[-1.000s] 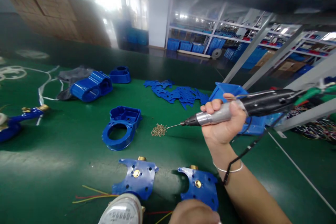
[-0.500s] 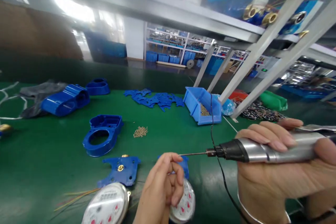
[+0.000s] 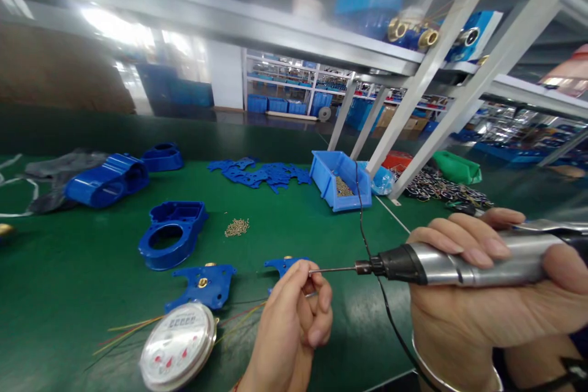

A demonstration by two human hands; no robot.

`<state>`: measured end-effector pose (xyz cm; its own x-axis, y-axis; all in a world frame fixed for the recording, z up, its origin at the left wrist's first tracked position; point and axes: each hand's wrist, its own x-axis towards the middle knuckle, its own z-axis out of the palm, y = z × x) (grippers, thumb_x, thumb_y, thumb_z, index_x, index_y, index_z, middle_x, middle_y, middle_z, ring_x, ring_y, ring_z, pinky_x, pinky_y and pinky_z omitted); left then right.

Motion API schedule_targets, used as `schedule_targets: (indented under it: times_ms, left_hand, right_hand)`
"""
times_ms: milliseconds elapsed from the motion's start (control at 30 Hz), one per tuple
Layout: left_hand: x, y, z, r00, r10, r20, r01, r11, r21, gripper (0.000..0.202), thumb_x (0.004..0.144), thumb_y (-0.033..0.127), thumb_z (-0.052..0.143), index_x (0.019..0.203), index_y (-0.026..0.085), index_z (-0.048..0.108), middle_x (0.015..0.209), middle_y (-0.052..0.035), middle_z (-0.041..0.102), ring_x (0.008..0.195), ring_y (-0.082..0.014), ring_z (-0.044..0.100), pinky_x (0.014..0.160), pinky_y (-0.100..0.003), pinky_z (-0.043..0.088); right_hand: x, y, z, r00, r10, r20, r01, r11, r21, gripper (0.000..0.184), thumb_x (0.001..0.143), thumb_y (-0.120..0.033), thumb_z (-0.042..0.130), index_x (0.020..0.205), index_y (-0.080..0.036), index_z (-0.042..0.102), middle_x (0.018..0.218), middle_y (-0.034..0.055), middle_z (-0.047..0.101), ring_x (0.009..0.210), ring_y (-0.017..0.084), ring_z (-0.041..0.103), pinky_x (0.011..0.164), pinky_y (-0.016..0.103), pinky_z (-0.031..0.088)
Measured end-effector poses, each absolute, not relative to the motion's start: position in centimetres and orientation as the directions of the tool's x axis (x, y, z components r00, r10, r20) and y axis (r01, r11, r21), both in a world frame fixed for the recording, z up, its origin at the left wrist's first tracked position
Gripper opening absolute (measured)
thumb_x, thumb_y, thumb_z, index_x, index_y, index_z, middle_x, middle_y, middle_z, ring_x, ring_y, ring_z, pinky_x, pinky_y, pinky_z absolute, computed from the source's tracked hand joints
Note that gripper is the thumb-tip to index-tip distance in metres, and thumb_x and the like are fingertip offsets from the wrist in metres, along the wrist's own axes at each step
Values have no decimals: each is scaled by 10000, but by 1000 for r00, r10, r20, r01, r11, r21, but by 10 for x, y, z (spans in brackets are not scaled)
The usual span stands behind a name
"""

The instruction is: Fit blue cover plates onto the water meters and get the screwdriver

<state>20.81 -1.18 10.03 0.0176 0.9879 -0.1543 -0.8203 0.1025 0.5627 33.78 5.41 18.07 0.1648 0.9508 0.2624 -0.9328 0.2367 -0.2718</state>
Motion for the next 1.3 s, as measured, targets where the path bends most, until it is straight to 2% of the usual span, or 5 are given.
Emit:
schedule_targets:
  times_ms: [233, 400, 767, 1167, 1300]
  left_hand:
    - [210, -16, 99, -17, 996, -93, -797, 43, 602, 292, 969, 376, 414, 778, 157, 436, 678, 31, 465, 426, -28, 316, 455, -199, 189]
    - [210, -17, 94, -76, 993, -93, -759, 3, 651, 307, 972, 382, 391, 767, 158, 430, 668, 31, 441, 445, -40, 325, 465, -217, 164]
    - [214, -19, 93, -94, 985, -145, -796, 13, 606, 290, 971, 382, 397, 784, 162, 426, 657, 41, 435, 435, -39, 317, 467, -205, 209]
    - [207, -14, 85, -113, 983, -144, -641, 39, 766, 396, 890, 523, 526, 756, 157, 456, 584, 61, 432, 365, -17, 310, 396, -180, 154]
    - [194, -11, 82, -103, 993, -63, -419, 14, 908, 473, 854, 614, 509, 696, 174, 434, 518, 71, 382, 351, -35, 284, 368, -178, 204]
  right_hand:
    - [347, 61, 173, 116, 901, 418, -802, 334, -495, 389, 471, -310, 729, 766, -168, 518, 469, -104, 427, 380, 14, 400, 402, 145, 449]
    - [346, 63, 170, 55, 906, 420, -824, 278, -493, 350, 508, -304, 698, 794, -172, 545, 499, -104, 433, 413, 23, 414, 435, 157, 441]
    - [346, 61, 169, 83, 920, 383, -804, 289, -519, 360, 481, -304, 698, 772, -176, 528, 481, -105, 414, 395, 20, 376, 407, 156, 423]
    - [339, 63, 169, 89, 915, 393, -776, 311, -548, 361, 466, -334, 714, 749, -177, 553, 468, -103, 403, 374, 28, 362, 386, 162, 387]
    - [345, 63, 172, 65, 907, 415, -758, 316, -571, 393, 456, -336, 755, 763, -177, 567, 463, -102, 406, 368, 37, 361, 378, 171, 390]
